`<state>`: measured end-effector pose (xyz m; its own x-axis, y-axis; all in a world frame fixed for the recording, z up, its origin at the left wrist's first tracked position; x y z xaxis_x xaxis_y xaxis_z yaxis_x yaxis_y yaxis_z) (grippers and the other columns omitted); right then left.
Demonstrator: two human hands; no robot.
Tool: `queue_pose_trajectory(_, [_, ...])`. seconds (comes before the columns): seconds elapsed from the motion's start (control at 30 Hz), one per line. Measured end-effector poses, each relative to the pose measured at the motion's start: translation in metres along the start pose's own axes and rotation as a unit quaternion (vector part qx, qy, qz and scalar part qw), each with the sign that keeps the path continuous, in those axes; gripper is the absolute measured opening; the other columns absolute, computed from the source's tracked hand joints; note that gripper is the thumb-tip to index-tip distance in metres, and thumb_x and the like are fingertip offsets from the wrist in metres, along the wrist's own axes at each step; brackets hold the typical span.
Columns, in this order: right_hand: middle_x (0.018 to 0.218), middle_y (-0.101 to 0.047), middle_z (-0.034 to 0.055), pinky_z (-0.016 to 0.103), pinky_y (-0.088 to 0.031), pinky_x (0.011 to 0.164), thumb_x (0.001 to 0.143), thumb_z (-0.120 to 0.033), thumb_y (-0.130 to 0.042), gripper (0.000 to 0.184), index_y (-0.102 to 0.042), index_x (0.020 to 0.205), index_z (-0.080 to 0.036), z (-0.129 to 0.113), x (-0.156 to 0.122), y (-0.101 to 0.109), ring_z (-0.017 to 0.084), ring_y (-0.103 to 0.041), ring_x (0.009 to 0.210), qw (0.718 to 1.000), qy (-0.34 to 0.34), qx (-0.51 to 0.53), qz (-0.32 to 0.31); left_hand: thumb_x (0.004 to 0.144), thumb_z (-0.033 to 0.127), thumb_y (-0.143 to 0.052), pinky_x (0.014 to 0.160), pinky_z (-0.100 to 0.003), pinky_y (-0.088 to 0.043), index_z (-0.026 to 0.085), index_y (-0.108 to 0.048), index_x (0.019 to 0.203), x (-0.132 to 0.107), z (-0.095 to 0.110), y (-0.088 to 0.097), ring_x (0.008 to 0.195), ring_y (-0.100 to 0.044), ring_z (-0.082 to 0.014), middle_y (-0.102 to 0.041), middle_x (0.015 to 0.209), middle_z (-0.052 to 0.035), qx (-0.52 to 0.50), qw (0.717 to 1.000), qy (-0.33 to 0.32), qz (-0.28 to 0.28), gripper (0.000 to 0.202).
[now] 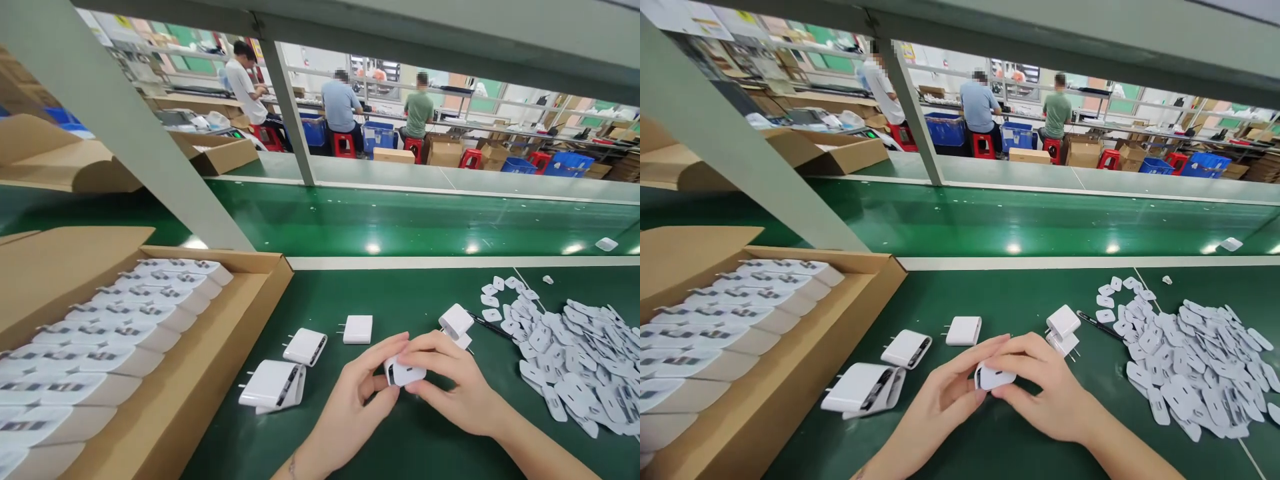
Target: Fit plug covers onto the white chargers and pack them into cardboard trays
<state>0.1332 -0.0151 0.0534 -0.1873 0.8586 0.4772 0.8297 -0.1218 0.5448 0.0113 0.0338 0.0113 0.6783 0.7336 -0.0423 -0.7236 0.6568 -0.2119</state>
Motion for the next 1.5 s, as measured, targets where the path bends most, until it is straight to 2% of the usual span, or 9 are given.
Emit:
queue_pose_trajectory(0.1, [0.104,-0.062,0.0066,0.034,-0.05,0.081,0.085,-0.016,-0.055,0.033,-0.056,0.116,-0.028,-0.001,-0.001,-0.001,0.019,-0.058,0.095,1.0,-0.004,0.0,-0.014,0.078,0.02,-0.06,0.091,-0.032,-0.05,0.026,-0.063,0.113,0.0,-0.003,0.0,0.122,-0.047,-0.028,-0.052,0.133,-0.007,-0.018,1.0,0.007,-0.015,0.036])
queue_pose_trajectory(0.33, [0.106,-0.061,0.0044,0.033,-0.048,0.086,0.084,-0.016,-0.057,0.032,-0.057,0.113,-0.029,0.0,-0.001,-0.003,0.017,-0.056,0.098,0.998,-0.021,0.05,-0.025,0.082,0.03,-0.059,0.094,-0.036,-0.049,0.027,-0.061,0.117,-0.001,-0.009,-0.001,0.121,-0.048,-0.0298,-0.049,0.136,-0.0076,-0.016,0.999,-0.006,-0.032,0.035])
queue_pose_trajectory(0.67, [0.103,-0.059,0.004,0.031,-0.049,0.079,0.083,-0.017,-0.058,0.031,-0.06,0.11,-0.03,0.003,-0.003,-0.008,0.017,-0.056,0.095,0.998,-0.031,0.055,0.009,0.081,0.027,-0.062,0.085,-0.028,-0.054,0.028,-0.066,0.109,0.001,0.004,-0.005,0.113,-0.056,-0.0251,-0.057,0.128,-0.0048,0.001,1.0,0.006,-0.005,0.029])
queue_pose_trajectory(0.8, [0.105,-0.057,0.0054,0.034,-0.047,0.084,0.085,-0.02,-0.056,0.028,-0.056,0.111,-0.029,0.005,-0.004,-0.005,0.019,-0.053,0.098,0.995,-0.057,0.08,0.022,0.082,0.026,-0.06,0.085,-0.026,-0.054,0.03,-0.067,0.108,0.001,0.009,-0.004,0.109,-0.058,-0.0225,-0.061,0.123,-0.0028,-0.002,1.0,-0.013,-0.002,0.027])
queue_pose_trajectory(0.9, [0.107,-0.053,0.0074,0.034,-0.048,0.08,0.087,-0.03,-0.054,0.026,-0.051,0.112,-0.025,0.018,-0.008,-0.005,0.018,-0.053,0.092,0.97,-0.174,0.165,0.03,0.082,0.027,-0.06,0.082,-0.026,-0.055,0.029,-0.068,0.106,-0.001,0.013,-0.002,0.107,-0.06,-0.0232,-0.064,0.119,-0.0031,0.019,0.999,-0.03,0.012,0.025])
queue_pose_trajectory(0.97, [0.105,-0.054,0.007,0.032,-0.049,0.079,0.087,-0.037,-0.052,0.03,-0.049,0.114,-0.024,0.027,-0.012,-0.013,0.017,-0.055,0.091,0.928,-0.254,0.271,0.004,0.082,0.026,-0.059,0.082,-0.026,-0.055,0.028,-0.069,0.105,-0.002,0.015,-0.001,0.109,-0.059,-0.0242,-0.064,0.118,-0.0038,0.042,0.998,-0.043,0.019,0.024])
queue_pose_trajectory(1.03, [0.107,-0.057,0.0063,0.032,-0.048,0.084,0.086,-0.043,-0.052,0.035,-0.05,0.116,-0.024,0.029,-0.014,-0.024,0.017,-0.055,0.096,0.879,-0.296,0.373,-0.03,0.083,0.025,-0.058,0.081,-0.024,-0.055,0.028,-0.069,0.104,-0.003,0.017,-0.001,0.11,-0.058,-0.0236,-0.065,0.117,-0.0038,0.06,0.996,-0.056,0.019,0.024])
queue_pose_trajectory(1.1, [0.113,-0.057,0.006,0.033,-0.045,0.09,0.085,-0.044,-0.055,0.038,-0.052,0.117,-0.024,0.028,-0.014,-0.031,0.018,-0.054,0.104,0.85,-0.304,0.429,-0.036,0.084,0.023,-0.057,0.081,-0.024,-0.055,0.029,-0.069,0.104,-0.004,0.017,-0.002,0.109,-0.059,-0.0229,-0.066,0.116,-0.0035,0.073,0.995,-0.064,0.018,0.024])
queue_pose_trajectory(1.5, [0.121,-0.059,0.006,0.038,-0.043,0.097,0.085,-0.041,-0.056,0.037,-0.055,0.118,-0.023,0.022,-0.01,-0.033,0.021,-0.053,0.114,0.854,-0.266,0.447,-0.017,0.087,0.015,-0.05,0.096,-0.033,-0.047,0.031,-0.065,0.109,-0.008,0.026,-0.008,0.114,-0.055,-0.0213,-0.065,0.116,-0.0004,0.184,0.973,-0.139,0.001,0.031])
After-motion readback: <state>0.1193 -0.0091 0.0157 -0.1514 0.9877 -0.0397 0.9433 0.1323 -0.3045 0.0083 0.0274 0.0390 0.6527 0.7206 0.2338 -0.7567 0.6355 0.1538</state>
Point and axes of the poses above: each hand's wrist, its own x-axis towards the middle knuckle, its own y-axis out of the back of the hand, z = x × y, the point moved 6 cm from there along x, towards the middle knuckle
